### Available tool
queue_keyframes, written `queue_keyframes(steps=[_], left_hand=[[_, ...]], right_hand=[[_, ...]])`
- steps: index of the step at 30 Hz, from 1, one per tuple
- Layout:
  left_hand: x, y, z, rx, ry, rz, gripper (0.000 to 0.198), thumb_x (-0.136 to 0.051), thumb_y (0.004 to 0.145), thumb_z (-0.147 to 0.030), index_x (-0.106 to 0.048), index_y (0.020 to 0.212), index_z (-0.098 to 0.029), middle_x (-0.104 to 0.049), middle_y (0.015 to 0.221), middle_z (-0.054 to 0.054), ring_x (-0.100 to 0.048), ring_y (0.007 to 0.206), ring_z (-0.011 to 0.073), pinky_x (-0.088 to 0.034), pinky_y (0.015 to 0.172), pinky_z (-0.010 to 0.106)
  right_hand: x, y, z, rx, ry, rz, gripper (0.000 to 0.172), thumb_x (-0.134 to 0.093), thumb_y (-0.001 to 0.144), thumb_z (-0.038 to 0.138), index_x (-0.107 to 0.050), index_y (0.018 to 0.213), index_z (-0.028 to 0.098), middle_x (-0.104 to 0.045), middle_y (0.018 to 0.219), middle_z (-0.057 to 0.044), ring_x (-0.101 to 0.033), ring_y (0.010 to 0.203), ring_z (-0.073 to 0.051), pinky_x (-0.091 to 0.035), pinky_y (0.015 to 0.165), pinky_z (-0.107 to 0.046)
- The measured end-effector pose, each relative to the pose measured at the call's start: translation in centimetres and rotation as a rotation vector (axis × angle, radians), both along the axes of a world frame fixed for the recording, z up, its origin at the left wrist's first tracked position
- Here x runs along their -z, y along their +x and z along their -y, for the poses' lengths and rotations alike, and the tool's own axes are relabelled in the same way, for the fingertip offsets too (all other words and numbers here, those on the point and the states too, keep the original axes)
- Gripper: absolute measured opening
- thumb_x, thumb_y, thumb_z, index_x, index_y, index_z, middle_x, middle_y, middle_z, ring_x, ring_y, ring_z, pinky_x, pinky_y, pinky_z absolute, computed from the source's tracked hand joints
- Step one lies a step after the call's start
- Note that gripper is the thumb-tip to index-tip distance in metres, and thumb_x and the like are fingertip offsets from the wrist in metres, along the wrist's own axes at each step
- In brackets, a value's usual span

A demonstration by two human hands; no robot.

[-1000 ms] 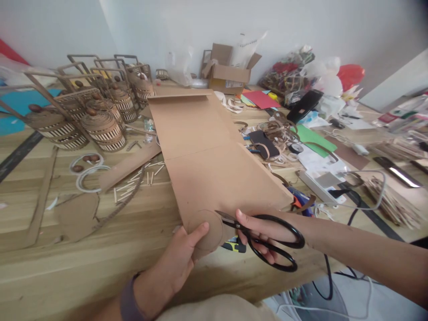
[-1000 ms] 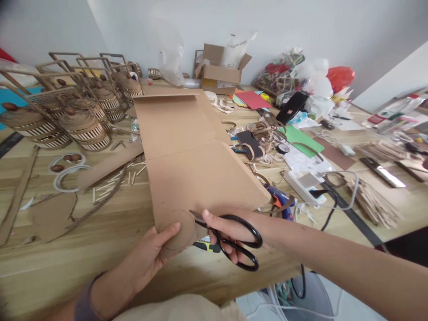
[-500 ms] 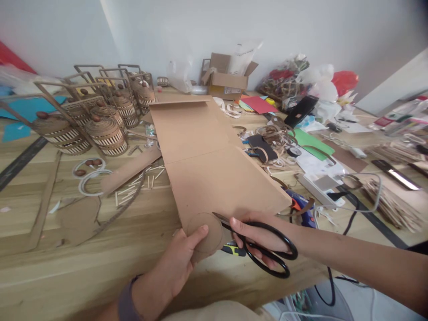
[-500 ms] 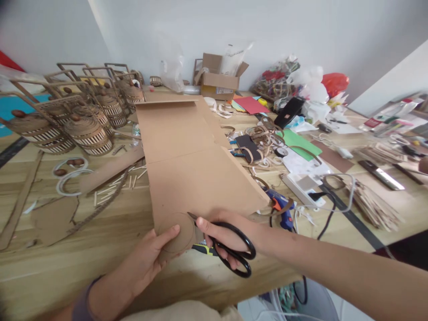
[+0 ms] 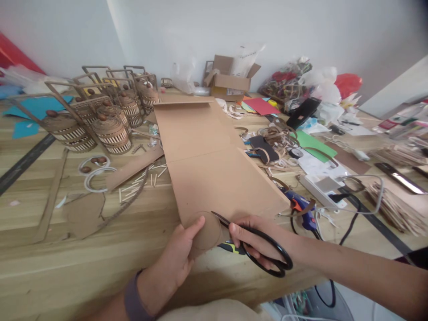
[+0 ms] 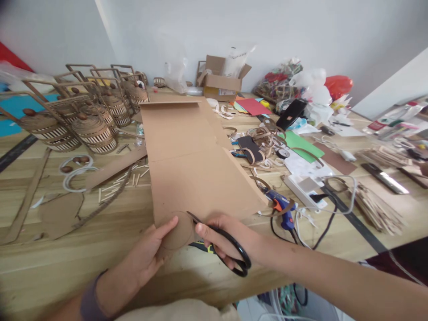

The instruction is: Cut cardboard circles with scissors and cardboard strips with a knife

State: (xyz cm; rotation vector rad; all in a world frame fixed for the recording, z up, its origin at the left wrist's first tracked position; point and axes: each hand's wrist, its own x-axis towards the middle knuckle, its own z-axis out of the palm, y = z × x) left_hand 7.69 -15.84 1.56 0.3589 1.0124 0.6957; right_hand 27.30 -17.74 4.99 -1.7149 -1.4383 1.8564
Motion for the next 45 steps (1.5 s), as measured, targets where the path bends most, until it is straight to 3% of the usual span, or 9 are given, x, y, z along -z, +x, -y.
queue_keyframes(steps=[3, 6, 12, 17, 21, 25, 31, 39, 45], left_hand=[[0.0, 0.0, 0.0, -0.045, -0.025, 0.010, 0.059, -0.089, 0.060, -0.036, -0.069, 0.111, -0.015, -0.075, 0.123, 0.017, -0.062, 0.128, 0.0370, -0.055, 0.100, 0.043], [0.2, -0.1, 0.0, -0.047, -0.038, 0.004, 0.064, -0.091, 0.060, -0.035, -0.067, 0.116, -0.015, -0.074, 0.126, 0.017, -0.060, 0.131, 0.0373, -0.053, 0.103, 0.044], [-0.3, 0.1, 0.1, -0.023, -0.070, -0.053, 0.056, -0.078, 0.079, -0.029, -0.058, 0.130, -0.016, -0.069, 0.135, 0.017, -0.060, 0.131, 0.0344, -0.050, 0.108, 0.048], [-1.6, -0.1, 0.0, 0.003, -0.128, -0.152, 0.041, -0.064, 0.092, -0.027, -0.057, 0.132, -0.018, -0.069, 0.135, 0.015, -0.063, 0.129, 0.0308, -0.050, 0.107, 0.046], [-1.4, -0.2, 0.0, 0.014, -0.098, -0.116, 0.047, -0.072, 0.084, -0.029, -0.061, 0.128, -0.017, -0.072, 0.131, 0.016, -0.063, 0.129, 0.0331, -0.050, 0.107, 0.046], [-0.7, -0.3, 0.0, 0.000, -0.051, -0.070, 0.058, -0.082, 0.071, -0.031, -0.064, 0.125, -0.019, -0.074, 0.125, 0.016, -0.062, 0.130, 0.0355, -0.049, 0.108, 0.047], [-0.3, -0.3, -0.1, -0.026, -0.080, -0.089, 0.058, -0.083, 0.070, -0.031, -0.064, 0.123, -0.019, -0.075, 0.124, 0.017, -0.061, 0.130, 0.0358, -0.050, 0.107, 0.047], [-0.4, -0.2, -0.4, -0.046, -0.038, 0.026, 0.061, -0.084, 0.065, -0.029, -0.063, 0.122, -0.017, -0.075, 0.125, 0.016, -0.060, 0.132, 0.0347, -0.051, 0.106, 0.043], [-0.3, -0.6, -0.2, -0.036, -0.056, -0.055, 0.056, -0.083, 0.067, -0.034, -0.065, 0.118, -0.018, -0.077, 0.118, 0.016, -0.063, 0.128, 0.0372, -0.052, 0.104, 0.047]], right_hand=[[-0.6, 0.4, -0.3, 0.016, -0.113, -0.043, 0.082, -0.044, 0.065, 0.100, -0.056, 0.082, 0.020, -0.045, 0.046, 0.009, -0.059, 0.042, -0.013, -0.048, 0.038, -0.018], [-1.8, 0.6, -1.0, 0.026, -0.254, -0.048, 0.086, -0.042, 0.065, 0.101, -0.057, 0.089, 0.020, -0.049, 0.051, 0.008, -0.066, 0.051, -0.015, -0.058, 0.047, -0.023], [-4.0, 0.6, -3.9, -0.144, -0.433, 0.155, 0.081, -0.032, 0.073, 0.099, -0.053, 0.083, 0.021, -0.047, 0.045, 0.007, -0.053, 0.035, -0.012, -0.046, 0.031, -0.020], [-3.5, 1.2, -4.8, -0.241, -0.395, 0.088, 0.084, -0.036, 0.066, 0.102, -0.053, 0.081, 0.022, -0.045, 0.046, 0.007, -0.040, 0.031, -0.008, -0.037, 0.027, -0.019], [-2.2, 1.4, -4.4, -0.250, -0.288, 0.036, 0.088, -0.039, 0.061, 0.104, -0.052, 0.084, 0.020, -0.045, 0.051, 0.008, -0.040, 0.032, -0.007, -0.036, 0.029, -0.019], [-1.6, 1.0, -4.3, -0.250, -0.270, 0.030, 0.088, -0.034, 0.068, 0.102, -0.053, 0.086, 0.019, -0.048, 0.053, 0.007, -0.043, 0.034, -0.007, -0.037, 0.031, -0.019], [-1.2, 0.5, -4.9, -0.264, -0.221, 0.056, 0.079, -0.038, 0.075, 0.097, -0.053, 0.081, 0.020, -0.048, 0.049, 0.007, -0.045, 0.034, -0.009, -0.040, 0.031, -0.021], [-1.3, 0.3, -3.9, -0.210, -0.063, 0.074, 0.075, -0.046, 0.071, 0.097, -0.051, 0.075, 0.021, -0.041, 0.044, 0.010, -0.034, 0.028, -0.005, -0.029, 0.026, -0.018], [-1.5, 0.0, -3.8, -0.221, -0.039, 0.125, 0.085, -0.042, 0.062, 0.103, -0.053, 0.078, 0.020, -0.041, 0.045, 0.010, -0.034, 0.029, -0.005, -0.028, 0.026, -0.017]])
